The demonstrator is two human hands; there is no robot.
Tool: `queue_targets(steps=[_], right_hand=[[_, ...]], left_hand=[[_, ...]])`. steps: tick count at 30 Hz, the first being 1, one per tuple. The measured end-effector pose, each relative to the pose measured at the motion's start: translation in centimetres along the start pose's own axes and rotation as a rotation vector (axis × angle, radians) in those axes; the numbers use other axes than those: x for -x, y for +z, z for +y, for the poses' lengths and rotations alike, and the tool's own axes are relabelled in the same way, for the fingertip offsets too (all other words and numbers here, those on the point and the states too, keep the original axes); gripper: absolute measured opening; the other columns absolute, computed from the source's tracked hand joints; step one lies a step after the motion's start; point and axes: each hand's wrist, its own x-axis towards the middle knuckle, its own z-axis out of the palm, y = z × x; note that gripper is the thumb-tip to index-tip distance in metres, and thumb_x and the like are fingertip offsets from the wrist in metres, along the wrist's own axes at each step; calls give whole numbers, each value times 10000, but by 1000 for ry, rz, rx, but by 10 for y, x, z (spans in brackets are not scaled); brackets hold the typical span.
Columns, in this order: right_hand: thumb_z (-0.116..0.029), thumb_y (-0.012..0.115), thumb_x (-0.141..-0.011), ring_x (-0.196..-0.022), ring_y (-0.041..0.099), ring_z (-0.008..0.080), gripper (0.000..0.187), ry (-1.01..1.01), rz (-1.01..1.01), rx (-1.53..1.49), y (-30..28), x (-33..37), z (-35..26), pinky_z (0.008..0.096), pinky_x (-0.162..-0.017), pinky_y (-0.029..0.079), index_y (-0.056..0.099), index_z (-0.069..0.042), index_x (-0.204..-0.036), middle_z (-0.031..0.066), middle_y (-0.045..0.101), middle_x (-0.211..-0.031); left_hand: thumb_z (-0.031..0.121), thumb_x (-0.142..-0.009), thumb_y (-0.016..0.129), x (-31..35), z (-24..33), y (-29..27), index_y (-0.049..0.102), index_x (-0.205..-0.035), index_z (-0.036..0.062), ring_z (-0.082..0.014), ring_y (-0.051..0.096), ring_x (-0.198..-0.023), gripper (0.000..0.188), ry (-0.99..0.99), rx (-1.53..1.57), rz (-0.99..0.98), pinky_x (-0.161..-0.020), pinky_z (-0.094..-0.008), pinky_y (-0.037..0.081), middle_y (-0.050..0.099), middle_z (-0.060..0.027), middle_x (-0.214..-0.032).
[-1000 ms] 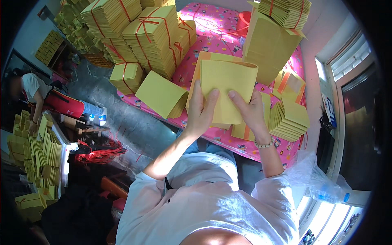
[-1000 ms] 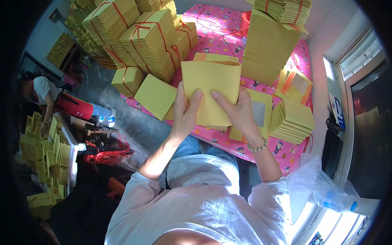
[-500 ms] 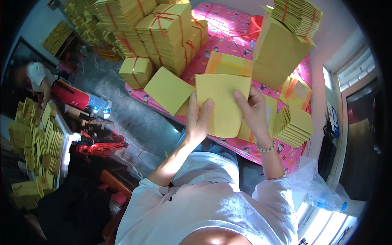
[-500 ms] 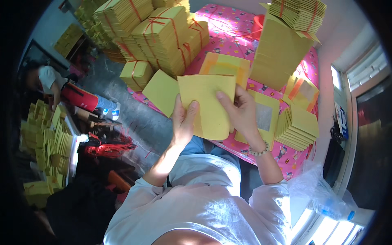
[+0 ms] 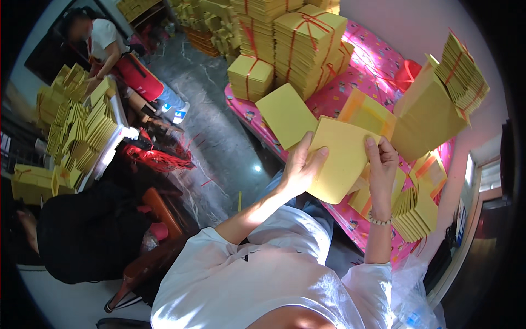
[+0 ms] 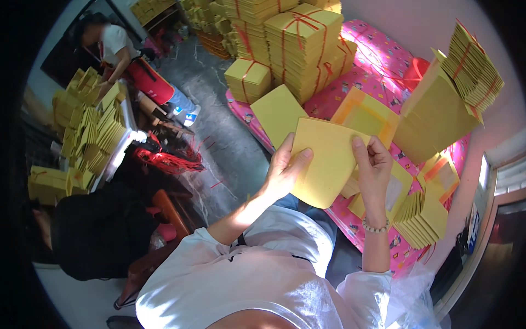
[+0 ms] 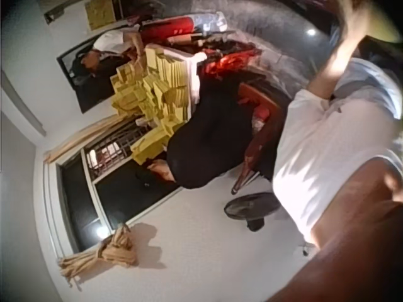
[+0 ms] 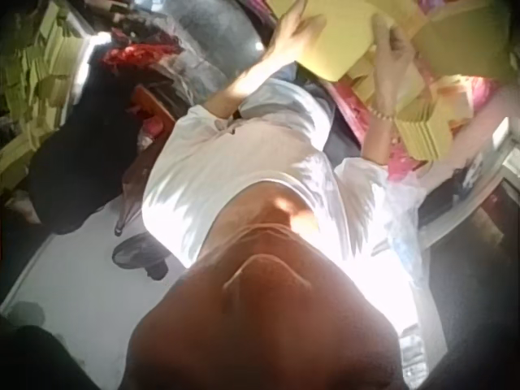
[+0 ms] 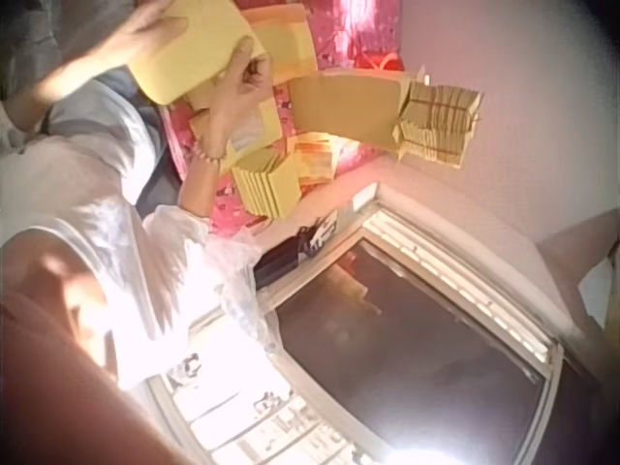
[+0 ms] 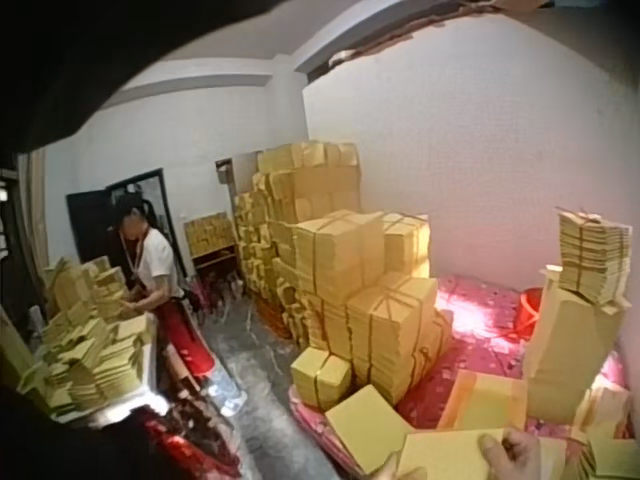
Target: The person stacks yellow paper sheets on a table, aligns them, and ties them into bundles using red string. The person repeats this process, creating multiple tied stacks of paper.
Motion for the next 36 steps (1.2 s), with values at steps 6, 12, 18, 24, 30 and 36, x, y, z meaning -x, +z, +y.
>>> queue_targets(steps=[6, 12, 18, 24, 30, 36], right_hand=[[-131, 643, -903, -812, 603, 50, 217, 133, -228, 20, 17, 6, -7, 190, -708, 475, 664, 27, -1050, 33, 685, -915], [-130, 649, -897, -743, 609, 57, 218, 146, -272, 66, 34, 5, -7, 208, -665, 487, 664, 41, -1030, 38, 687, -880], [-156, 647, -897, -746, 600, 52, 257, 203, -384, 27, 49, 6, 0, 214, -664, 491, 656, 60, -1035, 40, 680, -860], [-166, 658, -887, -663, 561, 34, 233, 162, -510, 124, 58, 1, 10, 205, -595, 462, 674, 66, -904, 18, 659, -765], [-283, 681, -854, -572, 546, 83, 304, 62, -482, 269, 81, 9, 14, 258, -562, 444, 666, 20, -855, 44, 601, -623], [-334, 690, -846, -559, 495, 70, 343, -1, -579, 536, 93, 5, 13, 264, -525, 403, 666, 8, -865, 18, 540, -587]], left_hand=[[104, -945, 529, 1, 16, -14, 495, -1103, 4, -121, 540, -935, 190, -66, 107, 49, -811, -283, 455, 598, -75, -1009], [143, -955, 548, 7, 21, -24, 499, -1184, 29, -111, 552, -954, 261, -135, 261, 108, -821, -271, 468, 603, -71, -1078], [137, -963, 530, 14, 28, -37, 476, -1233, 25, -120, 550, -1012, 297, -103, 186, 194, -878, -280, 450, 587, -69, -1120], [147, -975, 509, 17, 25, -56, 488, -1197, 30, -119, 544, -1000, 251, -80, 183, 278, -876, -270, 433, 585, -51, -1096], [148, -989, 479, 39, 6, -71, 485, -1233, 29, -109, 546, -1020, 272, -20, 103, 453, -880, -271, 447, 570, -60, -1146], [193, -985, 505, 44, 3, -81, 480, -1219, 32, -96, 538, -982, 285, -103, 312, 517, -859, -258, 431, 579, -47, -1082]])
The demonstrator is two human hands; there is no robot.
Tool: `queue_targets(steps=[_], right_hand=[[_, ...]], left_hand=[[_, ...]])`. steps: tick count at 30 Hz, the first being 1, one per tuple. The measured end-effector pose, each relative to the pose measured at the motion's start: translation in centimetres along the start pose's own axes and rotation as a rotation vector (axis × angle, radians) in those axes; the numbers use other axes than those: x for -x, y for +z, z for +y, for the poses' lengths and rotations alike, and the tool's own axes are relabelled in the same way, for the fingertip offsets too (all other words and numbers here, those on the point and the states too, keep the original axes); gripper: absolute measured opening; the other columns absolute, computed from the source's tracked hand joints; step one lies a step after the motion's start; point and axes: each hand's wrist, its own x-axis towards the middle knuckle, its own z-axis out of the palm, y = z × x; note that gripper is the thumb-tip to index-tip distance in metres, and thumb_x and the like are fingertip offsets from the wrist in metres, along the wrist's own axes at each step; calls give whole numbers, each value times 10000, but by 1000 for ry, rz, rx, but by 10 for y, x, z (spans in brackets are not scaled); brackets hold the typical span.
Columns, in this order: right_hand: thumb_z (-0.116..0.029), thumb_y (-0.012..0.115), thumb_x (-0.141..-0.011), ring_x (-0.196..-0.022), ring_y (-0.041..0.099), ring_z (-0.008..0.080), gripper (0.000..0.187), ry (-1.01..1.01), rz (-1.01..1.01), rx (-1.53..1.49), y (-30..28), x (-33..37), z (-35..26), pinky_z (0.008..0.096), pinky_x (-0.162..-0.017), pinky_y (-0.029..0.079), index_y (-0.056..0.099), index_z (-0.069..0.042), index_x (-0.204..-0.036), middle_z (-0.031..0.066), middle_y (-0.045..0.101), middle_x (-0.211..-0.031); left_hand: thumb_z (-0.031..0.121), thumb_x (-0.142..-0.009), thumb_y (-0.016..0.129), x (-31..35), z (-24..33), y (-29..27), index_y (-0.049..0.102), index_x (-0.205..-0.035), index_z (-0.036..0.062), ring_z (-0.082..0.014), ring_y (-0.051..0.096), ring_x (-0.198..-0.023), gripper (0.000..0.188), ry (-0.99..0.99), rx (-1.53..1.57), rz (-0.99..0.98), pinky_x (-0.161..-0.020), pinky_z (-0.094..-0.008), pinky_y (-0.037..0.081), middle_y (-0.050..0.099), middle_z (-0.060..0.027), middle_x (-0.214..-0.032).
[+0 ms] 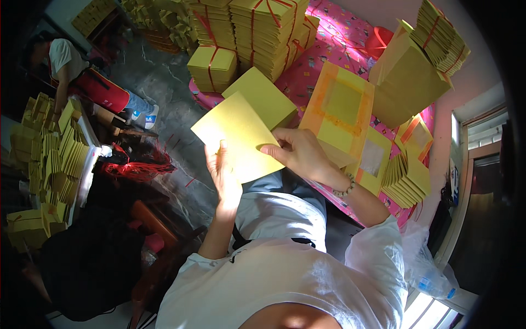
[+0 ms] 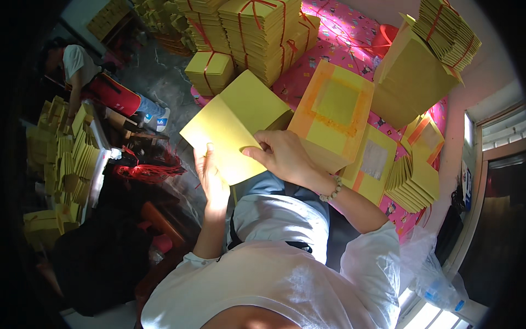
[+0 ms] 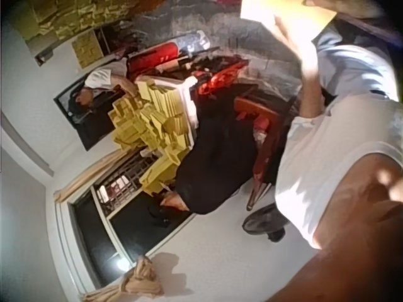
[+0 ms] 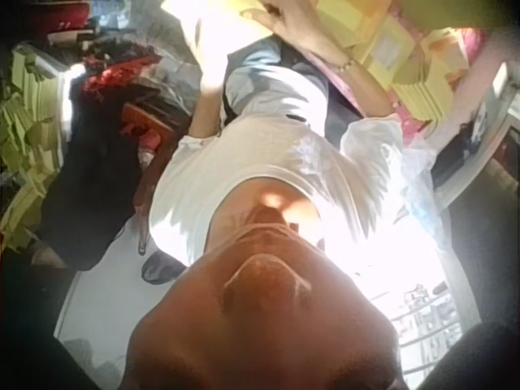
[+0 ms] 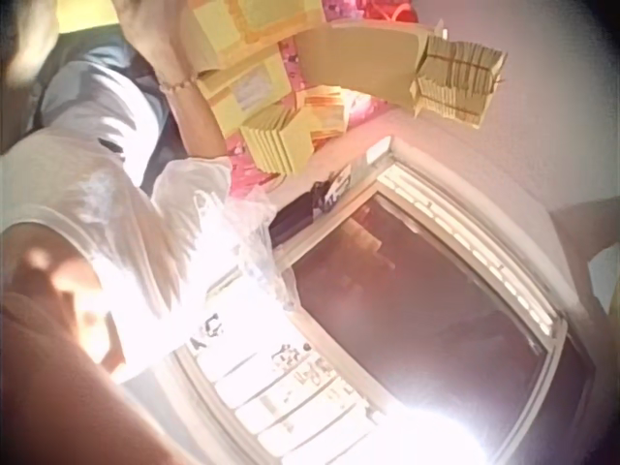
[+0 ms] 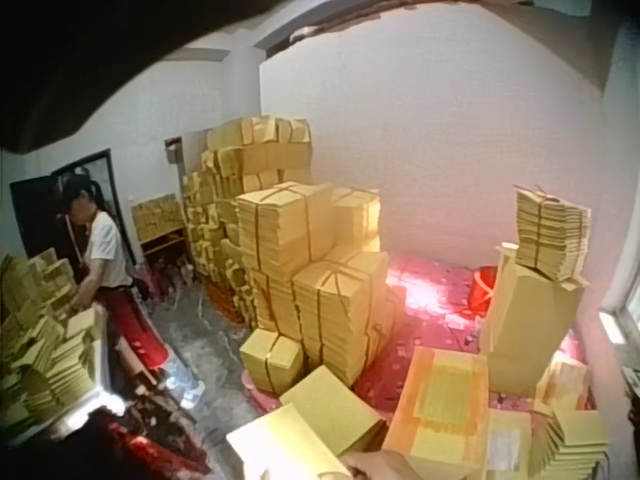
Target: The person stacks yellow paper sheets on a table, aligns them, and ties them into bundles using red string. The person repeats this process, creating multiple tied stacks of paper.
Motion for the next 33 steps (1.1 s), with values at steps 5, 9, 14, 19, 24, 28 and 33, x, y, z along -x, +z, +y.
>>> queue_targets(steps=[5, 9, 14, 19, 24, 28, 33], right_hand=[[-338, 729, -799, -529, 491, 76, 330, -70, 48, -68, -25, -49, 16, 275, -506, 399, 671, -15, -835, 8, 541, -583], [-339, 749, -762, -550, 543, 89, 330, 63, 15, 179, -50, -98, 27, 277, -521, 424, 677, -29, -848, 18, 575, -609], [-400, 760, -699, -745, 646, 233, 398, 238, -77, 418, -58, -127, 38, 363, -652, 499, 682, -47, -864, 100, 662, -769], [-424, 766, -681, -922, 651, 326, 487, 281, -121, 627, -49, -137, 55, 417, -766, 521, 677, -37, -963, 159, 677, -948], [-425, 749, -699, -961, 638, 340, 518, 282, -242, 729, -44, -151, 63, 418, -791, 523, 664, -19, -1010, 186, 665, -1001], [-412, 723, -701, -969, 631, 333, 575, 250, -474, 542, -52, -169, 83, 426, -790, 524, 624, -12, -1102, 190, 636, -1101], [-382, 692, -672, -954, 605, 331, 646, 466, -691, 302, -45, -192, 105, 456, -756, 501, 568, -15, -1188, 179, 597, -1176]], left_hand=[[143, -972, 522, -41, 2, 6, 473, -1271, 31, -121, 578, -1039, 324, -22, -87, -86, -862, -282, 487, 574, -82, -1188], [122, -929, 599, -85, -15, 8, 529, -1168, 6, -89, 600, -871, 275, -124, -119, -142, -750, -247, 481, 638, -48, -1022], [112, -914, 607, -119, -60, 3, 544, -1148, -9, -99, 627, -839, 270, -123, -244, -154, -701, -240, 500, 660, -67, -989], [111, -900, 621, -124, -86, -1, 558, -1121, -13, -107, 643, -793, 261, -107, -342, -128, -635, -232, 508, 669, -79, -959], [110, -892, 630, -130, -111, -15, 553, -1104, -19, -112, 643, -790, 260, -62, -471, -113, -640, -241, 513, 667, -90, -947], [179, -836, 698, -130, -115, -15, 542, -1118, -30, -154, 627, -820, 384, -62, -620, -21, -715, -294, 509, 650, -113, -965], [266, -818, 729, -109, -127, -22, 420, -1236, -9, -196, 593, -957, 588, -126, -481, 215, -787, -330, 502, 571, -152, -1132]])
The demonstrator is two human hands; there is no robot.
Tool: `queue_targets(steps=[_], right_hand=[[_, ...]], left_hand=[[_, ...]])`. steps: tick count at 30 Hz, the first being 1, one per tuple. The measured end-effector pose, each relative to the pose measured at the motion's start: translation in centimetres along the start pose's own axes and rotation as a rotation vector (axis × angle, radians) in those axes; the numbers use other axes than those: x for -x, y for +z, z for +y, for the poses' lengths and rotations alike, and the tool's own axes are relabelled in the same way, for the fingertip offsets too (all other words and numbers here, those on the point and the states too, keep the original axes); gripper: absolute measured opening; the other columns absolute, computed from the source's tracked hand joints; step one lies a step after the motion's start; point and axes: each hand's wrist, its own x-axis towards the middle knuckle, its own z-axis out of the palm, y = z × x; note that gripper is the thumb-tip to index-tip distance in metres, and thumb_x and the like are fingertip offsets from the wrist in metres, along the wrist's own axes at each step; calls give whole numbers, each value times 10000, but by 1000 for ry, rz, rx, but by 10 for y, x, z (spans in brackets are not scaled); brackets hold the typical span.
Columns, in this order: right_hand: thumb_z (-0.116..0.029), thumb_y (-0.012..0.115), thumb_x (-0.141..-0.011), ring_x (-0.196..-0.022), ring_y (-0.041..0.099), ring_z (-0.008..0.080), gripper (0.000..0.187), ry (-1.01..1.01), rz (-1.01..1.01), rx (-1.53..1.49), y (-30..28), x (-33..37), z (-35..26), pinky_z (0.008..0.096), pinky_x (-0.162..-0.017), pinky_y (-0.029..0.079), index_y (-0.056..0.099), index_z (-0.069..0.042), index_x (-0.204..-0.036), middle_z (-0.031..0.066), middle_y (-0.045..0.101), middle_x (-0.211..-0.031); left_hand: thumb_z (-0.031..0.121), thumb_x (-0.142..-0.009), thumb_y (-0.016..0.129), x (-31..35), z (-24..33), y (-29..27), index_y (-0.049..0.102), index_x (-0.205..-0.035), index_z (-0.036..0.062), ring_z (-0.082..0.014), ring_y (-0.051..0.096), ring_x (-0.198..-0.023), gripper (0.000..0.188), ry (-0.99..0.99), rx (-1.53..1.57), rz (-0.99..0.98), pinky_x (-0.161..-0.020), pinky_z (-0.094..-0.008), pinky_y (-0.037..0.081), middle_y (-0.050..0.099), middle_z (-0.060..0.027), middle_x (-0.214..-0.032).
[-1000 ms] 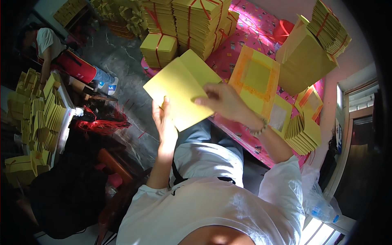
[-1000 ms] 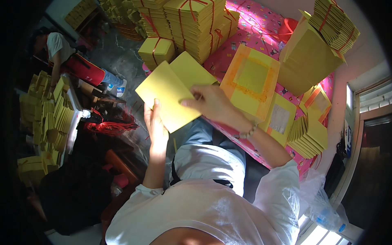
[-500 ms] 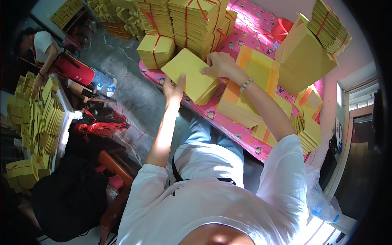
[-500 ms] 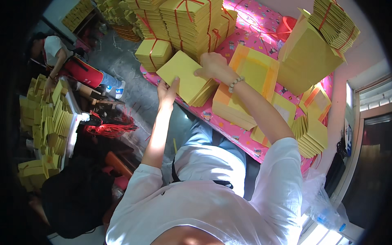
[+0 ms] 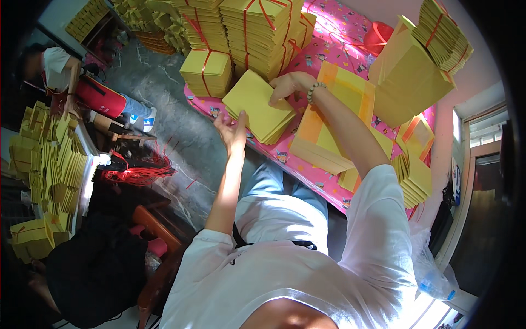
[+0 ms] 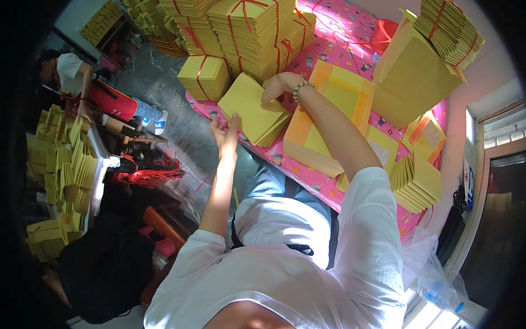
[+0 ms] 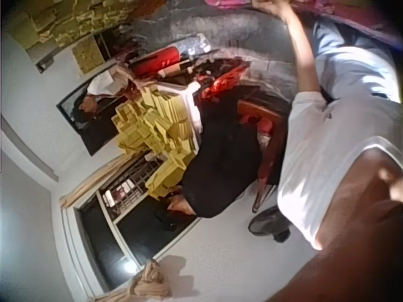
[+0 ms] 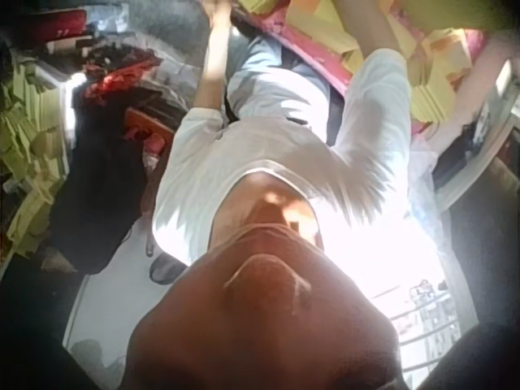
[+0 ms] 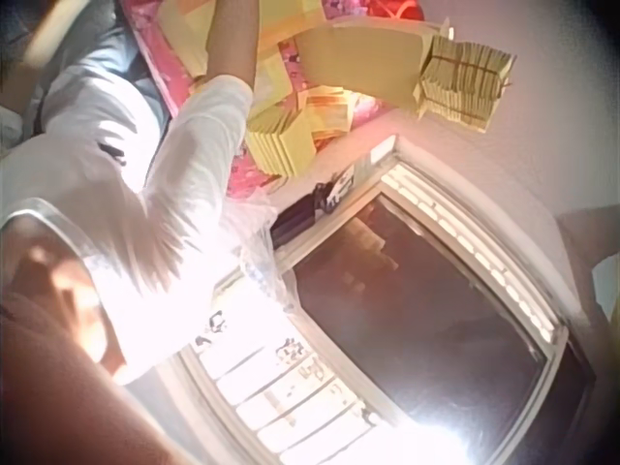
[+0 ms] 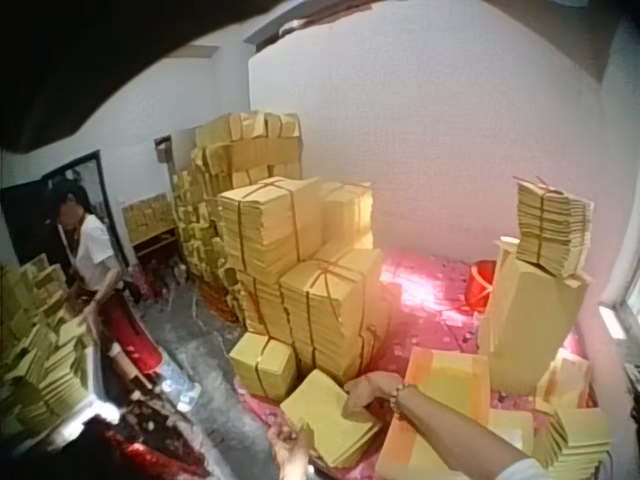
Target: The person stacks yellow paper sheets on a table, aligns them, and ties them into bundles using red string. The person repeats this process, creating multiple tied stacks of paper.
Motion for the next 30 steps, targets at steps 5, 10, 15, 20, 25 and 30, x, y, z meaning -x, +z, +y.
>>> queue_targets(steps=[5, 10, 15, 20, 25, 30], right_hand=[[-391, 666, -636, -910, 569, 324, 637, 116, -193, -175, -1, -5, -9, 441, -767, 464, 572, -31, -1152, 168, 586, -1173], [-393, 668, -636, -916, 562, 313, 628, 112, -246, -236, 1, -18, 0, 444, -777, 460, 572, -40, -1147, 159, 589, -1162], [-376, 675, -653, -994, 549, 320, 639, 1, -295, -195, 5, -28, 4, 455, -804, 482, 545, -50, -1187, 172, 568, -1193], [-395, 704, -656, -1085, 538, 333, 733, -44, -344, -100, 20, -8, -22, 479, -876, 485, 504, -51, -1272, 171, 545, -1249], [-442, 703, -658, -1127, 510, 269, 903, -49, -335, 88, 25, -7, -35, 391, -841, 508, 338, -73, -1396, 141, 514, -1274], [-515, 713, -661, -1056, 544, 256, 996, -113, -378, -5, 27, 11, -44, 347, -836, 500, 299, 0, -1406, 157, 542, -1222]], left_hand=[[294, -849, 701, -1, 6, -17, 474, -1177, 43, -197, 612, -972, 471, -333, 173, -249, -809, -324, 512, 603, -89, -1065], [237, -823, 723, -4, 28, -18, 579, -1098, 85, -157, 605, -894, 345, -561, 302, -292, -856, -318, 459, 630, -38, -1027], [177, -793, 727, 5, 12, -25, 577, -1052, 124, -82, 597, -865, 304, -584, 302, -293, -809, -261, 419, 641, 35, -878], [259, -789, 726, 36, 13, -41, 586, -1112, 104, -150, 568, -961, 385, -552, 415, -129, -839, -305, 431, 623, -4, -990], [267, -807, 719, 35, 7, -40, 518, -1225, 32, -221, 581, -1071, 520, -512, 584, -231, -948, -401, 457, 626, -77, -1110], [298, -839, 670, 35, 13, -51, 519, -1215, 23, -248, 619, -1018, 490, -572, 624, -281, -896, -397, 496, 625, -116, -1128]])
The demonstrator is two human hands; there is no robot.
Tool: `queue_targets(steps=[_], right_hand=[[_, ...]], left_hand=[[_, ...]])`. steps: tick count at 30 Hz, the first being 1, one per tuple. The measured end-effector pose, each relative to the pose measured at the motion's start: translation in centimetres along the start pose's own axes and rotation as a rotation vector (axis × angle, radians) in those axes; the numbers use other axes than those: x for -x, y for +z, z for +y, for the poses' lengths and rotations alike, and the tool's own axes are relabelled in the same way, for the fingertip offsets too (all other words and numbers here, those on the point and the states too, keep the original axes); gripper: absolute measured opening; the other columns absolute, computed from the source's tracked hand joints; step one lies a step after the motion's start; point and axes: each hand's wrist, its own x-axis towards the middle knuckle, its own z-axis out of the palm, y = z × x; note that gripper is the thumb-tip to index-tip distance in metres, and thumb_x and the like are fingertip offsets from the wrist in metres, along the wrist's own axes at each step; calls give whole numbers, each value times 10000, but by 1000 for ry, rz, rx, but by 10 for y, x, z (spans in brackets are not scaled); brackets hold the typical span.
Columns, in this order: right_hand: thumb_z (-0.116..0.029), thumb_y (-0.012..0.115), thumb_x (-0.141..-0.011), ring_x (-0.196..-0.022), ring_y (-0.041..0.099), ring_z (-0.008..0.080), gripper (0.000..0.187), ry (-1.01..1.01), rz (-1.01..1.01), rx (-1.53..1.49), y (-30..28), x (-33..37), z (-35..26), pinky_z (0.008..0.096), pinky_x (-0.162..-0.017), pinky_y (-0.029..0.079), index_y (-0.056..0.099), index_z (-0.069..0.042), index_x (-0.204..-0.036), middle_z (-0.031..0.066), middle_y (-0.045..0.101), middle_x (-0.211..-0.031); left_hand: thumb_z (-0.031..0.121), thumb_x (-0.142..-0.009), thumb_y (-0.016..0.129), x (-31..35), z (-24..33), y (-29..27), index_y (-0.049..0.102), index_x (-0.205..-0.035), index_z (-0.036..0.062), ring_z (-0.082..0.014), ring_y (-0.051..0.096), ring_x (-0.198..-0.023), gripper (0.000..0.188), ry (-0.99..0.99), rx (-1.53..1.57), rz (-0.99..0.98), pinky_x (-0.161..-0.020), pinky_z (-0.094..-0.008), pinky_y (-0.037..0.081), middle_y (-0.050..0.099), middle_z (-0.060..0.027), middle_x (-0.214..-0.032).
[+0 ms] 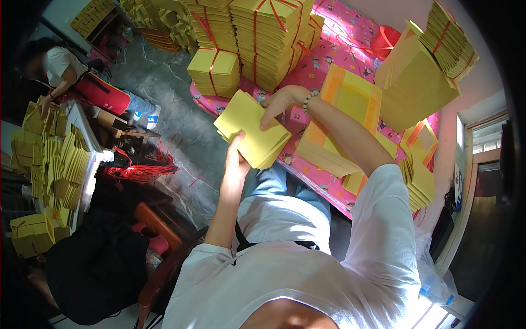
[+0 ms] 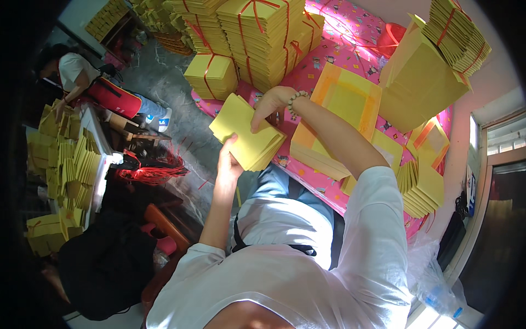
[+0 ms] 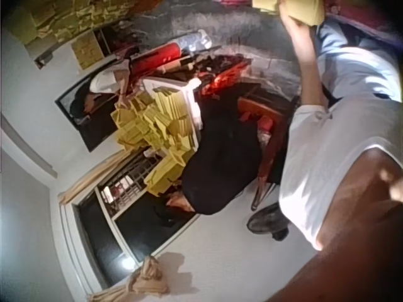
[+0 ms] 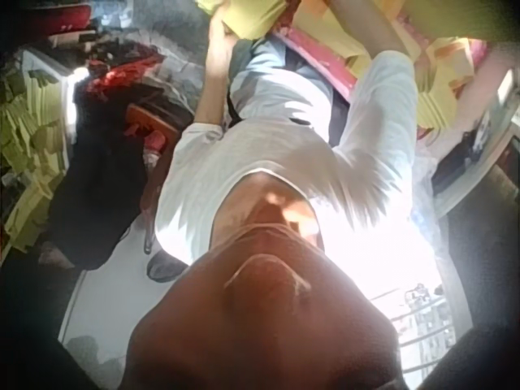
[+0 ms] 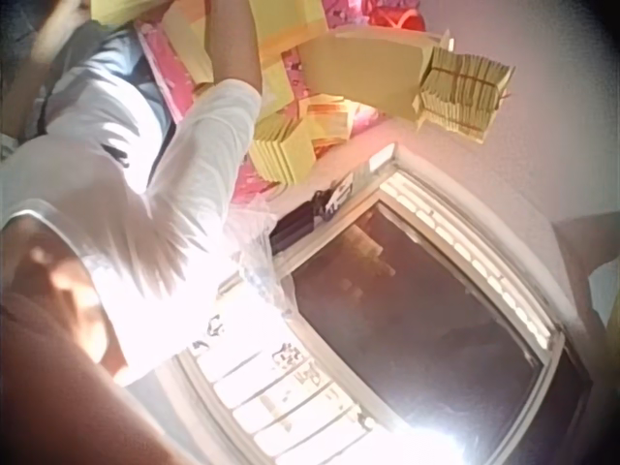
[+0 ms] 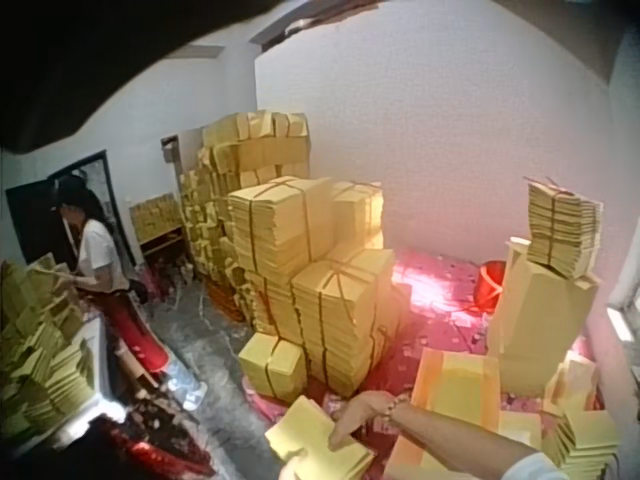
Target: The person stacks yellow paper sheets on a table, aligns them, and ties them into bundles using red string. The person repeats this process, creating multiple tied stacks of paper.
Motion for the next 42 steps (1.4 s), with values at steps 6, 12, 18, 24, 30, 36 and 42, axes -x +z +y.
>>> queue_targets(steps=[6, 12, 18, 24, 30, 36, 42], right_hand=[[-594, 735, -641, -1084, 540, 269, 1130, -105, 99, 42, 6, 30, -10, 345, -883, 482, 216, 18, -1437, 188, 520, -1242], [-534, 773, -672, -1298, 384, 321, 1170, -498, 555, -58, 46, 101, -22, 363, -1048, 353, 109, 16, -1461, 221, 359, -1399], [-328, 830, -661, -1373, 283, 300, 1179, -728, 1135, -40, 97, 172, 10, 382, -1112, 267, 43, -24, -1485, 166, 252, -1488], [-138, 803, -658, -1386, 230, 313, 1128, -725, 1382, -197, 139, 184, 74, 415, -1124, 246, 46, -46, -1490, 172, 217, -1482], [-96, 803, -652, -1391, 219, 310, 1132, -747, 1464, -343, 158, 179, 103, 424, -1123, 241, 46, -52, -1492, 162, 214, -1480], [-152, 816, -657, -1399, 188, 312, 1164, -780, 1457, -332, 152, 184, 97, 431, -1128, 228, 10, -47, -1489, 168, 177, -1489], [-305, 845, -649, -1411, 143, 338, 1225, -658, 1471, -183, 148, 188, 106, 455, -1143, 174, -10, -35, -1485, 181, 100, -1524]], left_hand=[[258, -858, 626, 37, 23, 26, 520, -1191, -4, -236, 624, -986, 437, 98, -23, -75, -864, -366, 517, 625, -113, -1080], [130, -850, 569, 61, 56, 58, 490, -1200, -70, -274, 612, -1023, 411, 191, 54, -377, -889, -380, 512, 610, -158, -1092], [66, -703, 679, 59, 55, 128, 489, -1241, 0, -253, 596, -1027, 574, 280, -270, -566, -924, -369, 473, 596, -124, -1101], [13, -690, 739, 51, 24, 192, 323, -1387, 31, -195, 488, -1167, 812, 363, -733, -859, -994, -330, 385, 504, -95, -1253], [64, -692, 801, 38, -5, 205, 217, -1423, 47, -205, 438, -1209, 936, 429, -756, -956, -1012, -343, 373, 433, -115, -1310], [141, -696, 829, 28, -9, 205, 246, -1367, 26, -209, 450, -1187, 897, 524, -925, -956, -980, -340, 404, 437, -124, -1276], [169, -696, 838, 22, -19, 204, 281, -1320, 20, -209, 499, -1127, 850, 646, -913, -937, -940, -346, 436, 489, -121, -1201]])
